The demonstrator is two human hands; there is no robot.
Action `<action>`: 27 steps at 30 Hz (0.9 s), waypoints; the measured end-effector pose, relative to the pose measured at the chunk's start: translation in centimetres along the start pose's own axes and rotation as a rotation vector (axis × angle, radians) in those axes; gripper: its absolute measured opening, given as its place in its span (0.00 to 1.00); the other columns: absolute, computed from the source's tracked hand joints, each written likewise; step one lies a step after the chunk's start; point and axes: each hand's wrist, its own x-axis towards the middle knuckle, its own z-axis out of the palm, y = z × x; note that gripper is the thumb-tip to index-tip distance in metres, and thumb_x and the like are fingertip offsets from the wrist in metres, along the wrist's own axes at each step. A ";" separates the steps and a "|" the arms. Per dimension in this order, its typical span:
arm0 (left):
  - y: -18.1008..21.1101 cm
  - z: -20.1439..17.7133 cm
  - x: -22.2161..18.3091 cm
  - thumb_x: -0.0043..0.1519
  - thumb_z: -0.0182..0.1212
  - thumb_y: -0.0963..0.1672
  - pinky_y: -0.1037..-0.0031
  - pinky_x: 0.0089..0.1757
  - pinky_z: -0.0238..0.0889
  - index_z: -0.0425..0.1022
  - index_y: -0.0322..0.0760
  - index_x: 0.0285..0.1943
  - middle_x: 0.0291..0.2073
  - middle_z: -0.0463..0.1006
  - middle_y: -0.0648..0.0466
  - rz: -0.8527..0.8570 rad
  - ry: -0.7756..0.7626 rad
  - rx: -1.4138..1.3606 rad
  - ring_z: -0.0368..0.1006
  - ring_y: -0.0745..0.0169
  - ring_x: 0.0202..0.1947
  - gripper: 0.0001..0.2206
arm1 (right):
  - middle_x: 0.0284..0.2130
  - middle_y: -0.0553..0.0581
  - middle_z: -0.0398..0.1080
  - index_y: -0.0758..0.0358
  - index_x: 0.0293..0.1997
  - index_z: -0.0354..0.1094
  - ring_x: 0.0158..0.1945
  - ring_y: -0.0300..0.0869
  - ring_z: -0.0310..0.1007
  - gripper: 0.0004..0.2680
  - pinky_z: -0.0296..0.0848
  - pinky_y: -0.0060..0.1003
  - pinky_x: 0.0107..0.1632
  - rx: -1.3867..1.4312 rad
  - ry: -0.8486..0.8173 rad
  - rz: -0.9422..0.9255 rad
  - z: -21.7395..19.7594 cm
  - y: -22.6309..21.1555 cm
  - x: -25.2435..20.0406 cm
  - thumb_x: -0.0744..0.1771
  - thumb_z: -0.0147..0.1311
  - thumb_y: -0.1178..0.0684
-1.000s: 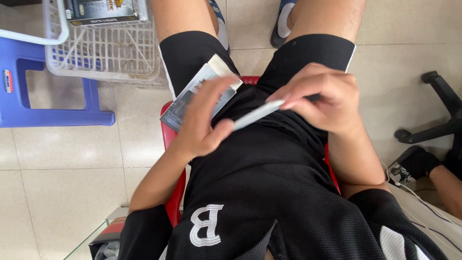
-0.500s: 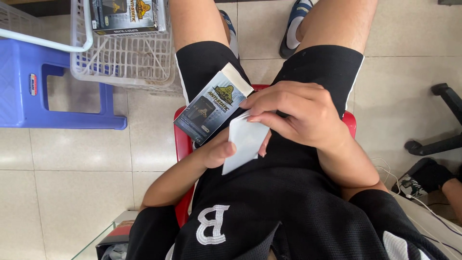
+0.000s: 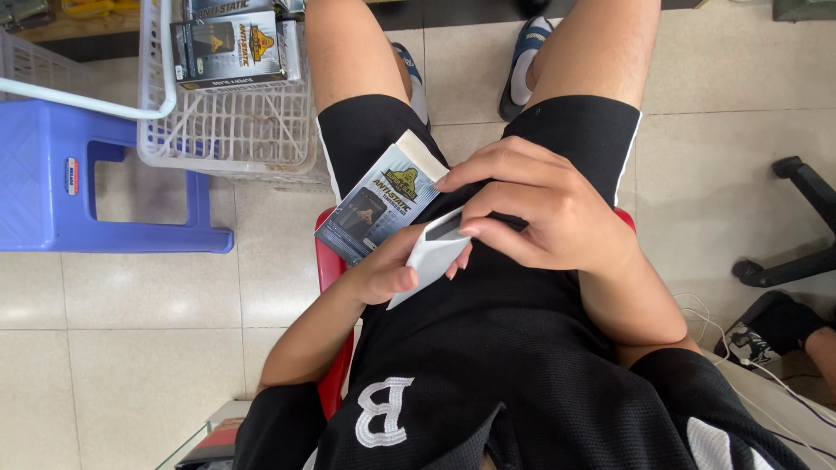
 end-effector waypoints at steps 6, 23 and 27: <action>-0.8 -0.1 -0.5 0.59 0.54 0.68 0.74 0.48 0.65 0.66 0.27 0.64 0.46 0.72 0.50 -0.102 0.009 -0.051 0.69 0.65 0.45 0.45 | 0.45 0.57 0.76 0.63 0.32 0.71 0.48 0.48 0.77 0.09 0.75 0.39 0.47 -0.095 0.058 0.058 0.1 0.1 -0.3 0.62 0.72 0.56; 1.7 -0.7 0.7 0.61 0.59 0.63 0.76 0.47 0.62 0.61 0.25 0.75 0.44 0.70 0.53 -0.196 -0.115 -0.027 0.68 0.65 0.44 0.45 | 0.42 0.58 0.76 0.66 0.39 0.69 0.40 0.37 0.77 0.06 0.76 0.27 0.41 0.163 0.194 0.261 -3.0 3.8 -5.1 0.68 0.64 0.56; -0.9 -2.0 0.4 0.62 0.57 0.62 0.76 0.46 0.63 0.61 0.25 0.75 0.41 0.71 0.54 -0.178 -0.107 -0.070 0.69 0.66 0.42 0.43 | 0.39 0.55 0.75 0.63 0.42 0.61 0.36 0.33 0.76 0.08 0.73 0.23 0.38 0.274 0.534 0.270 -3.9 4.5 -7.2 0.71 0.60 0.55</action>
